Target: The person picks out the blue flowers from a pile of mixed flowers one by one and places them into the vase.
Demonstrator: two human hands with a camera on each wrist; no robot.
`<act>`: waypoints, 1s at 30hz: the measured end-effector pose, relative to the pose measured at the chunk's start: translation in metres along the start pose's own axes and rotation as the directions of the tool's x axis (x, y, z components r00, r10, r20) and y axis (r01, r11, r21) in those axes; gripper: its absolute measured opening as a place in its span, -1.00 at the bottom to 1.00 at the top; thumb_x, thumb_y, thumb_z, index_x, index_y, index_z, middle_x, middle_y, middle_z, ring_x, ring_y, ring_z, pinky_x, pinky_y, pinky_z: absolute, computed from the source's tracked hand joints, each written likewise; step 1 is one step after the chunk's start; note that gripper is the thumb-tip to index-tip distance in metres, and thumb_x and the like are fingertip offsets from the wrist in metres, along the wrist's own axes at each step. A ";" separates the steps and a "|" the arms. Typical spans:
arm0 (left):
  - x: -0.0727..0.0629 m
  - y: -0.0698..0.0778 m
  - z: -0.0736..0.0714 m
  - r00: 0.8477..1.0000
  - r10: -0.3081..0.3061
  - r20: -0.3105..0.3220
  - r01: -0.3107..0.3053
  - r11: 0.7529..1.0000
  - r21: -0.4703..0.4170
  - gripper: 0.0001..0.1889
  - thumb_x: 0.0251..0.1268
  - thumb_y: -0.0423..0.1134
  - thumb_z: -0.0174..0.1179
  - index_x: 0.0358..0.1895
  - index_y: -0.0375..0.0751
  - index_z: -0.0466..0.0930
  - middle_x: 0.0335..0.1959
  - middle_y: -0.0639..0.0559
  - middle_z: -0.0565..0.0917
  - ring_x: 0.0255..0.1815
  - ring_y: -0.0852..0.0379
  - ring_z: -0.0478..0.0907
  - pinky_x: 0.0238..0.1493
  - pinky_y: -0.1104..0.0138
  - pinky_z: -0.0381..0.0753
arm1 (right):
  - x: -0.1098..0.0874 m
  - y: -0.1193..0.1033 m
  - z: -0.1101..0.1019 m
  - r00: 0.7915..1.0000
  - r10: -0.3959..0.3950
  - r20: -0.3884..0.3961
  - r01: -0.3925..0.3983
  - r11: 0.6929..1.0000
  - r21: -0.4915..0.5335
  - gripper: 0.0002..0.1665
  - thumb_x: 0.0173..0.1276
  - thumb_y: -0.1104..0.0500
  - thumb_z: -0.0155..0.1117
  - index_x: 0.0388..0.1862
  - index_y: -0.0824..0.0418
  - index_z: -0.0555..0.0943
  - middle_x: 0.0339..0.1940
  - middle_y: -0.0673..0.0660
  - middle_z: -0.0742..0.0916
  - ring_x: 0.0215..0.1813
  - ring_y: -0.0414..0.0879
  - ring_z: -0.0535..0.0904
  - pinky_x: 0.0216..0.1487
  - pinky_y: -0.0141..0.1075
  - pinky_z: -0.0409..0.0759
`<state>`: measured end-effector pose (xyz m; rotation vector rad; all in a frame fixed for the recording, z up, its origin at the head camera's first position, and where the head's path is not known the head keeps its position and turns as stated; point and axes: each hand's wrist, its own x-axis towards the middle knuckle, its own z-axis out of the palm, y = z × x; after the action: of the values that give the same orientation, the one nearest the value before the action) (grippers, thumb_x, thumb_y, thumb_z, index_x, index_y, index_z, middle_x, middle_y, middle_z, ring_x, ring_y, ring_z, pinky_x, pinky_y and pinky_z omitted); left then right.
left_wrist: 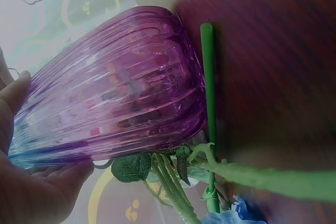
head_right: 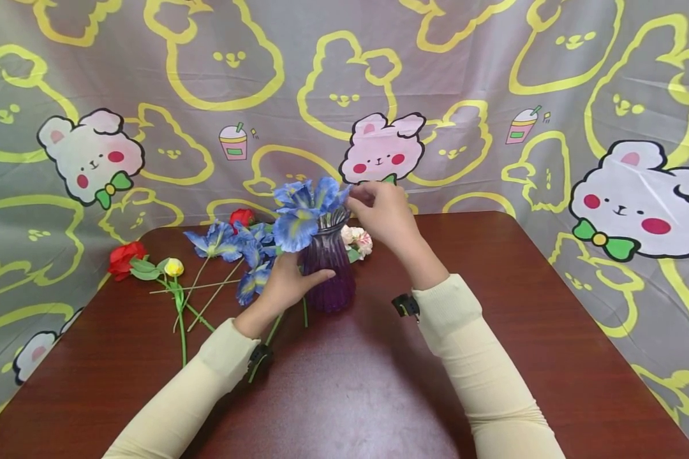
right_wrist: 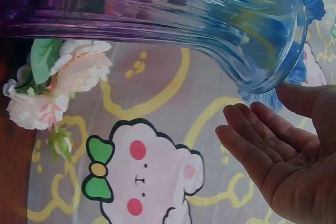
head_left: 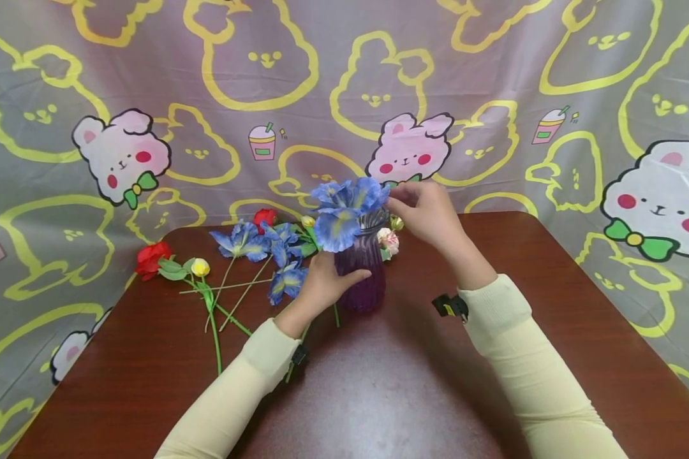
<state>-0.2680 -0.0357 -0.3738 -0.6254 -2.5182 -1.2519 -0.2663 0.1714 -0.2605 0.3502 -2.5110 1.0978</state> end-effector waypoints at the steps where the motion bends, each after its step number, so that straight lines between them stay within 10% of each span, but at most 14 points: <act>1: 0.000 0.000 0.000 1.000 -0.002 0.002 0.002 1.000 0.000 -0.14 0.06 0.02 0.46 0.33 -0.40 0.28 0.25 -0.28 0.47 0.29 -0.14 0.39 0.23 0.04 0.40 | -0.001 0.002 0.001 1.000 0.006 0.001 -0.006 1.000 0.003 -0.68 0.37 0.13 0.30 -0.05 0.34 0.69 -0.21 0.20 0.76 -0.18 0.01 0.66 -0.14 -0.10 0.61; 30: 0.002 -0.004 0.001 0.999 0.042 -0.012 -0.042 0.999 -0.029 -0.16 0.04 -0.01 0.48 0.32 -0.35 0.29 0.25 -0.21 0.49 0.28 -0.05 0.41 0.23 0.09 0.41 | -0.021 0.050 0.037 0.997 -0.012 0.076 -0.015 0.937 0.350 -0.38 0.50 -0.06 0.10 0.25 0.42 0.49 0.08 0.34 0.66 0.12 0.15 0.59 0.15 0.00 0.51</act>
<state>-0.2716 -0.0371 -0.3765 -0.6727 -2.4684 -1.2765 -0.2745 0.1782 -0.3253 0.4952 -2.3726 1.5642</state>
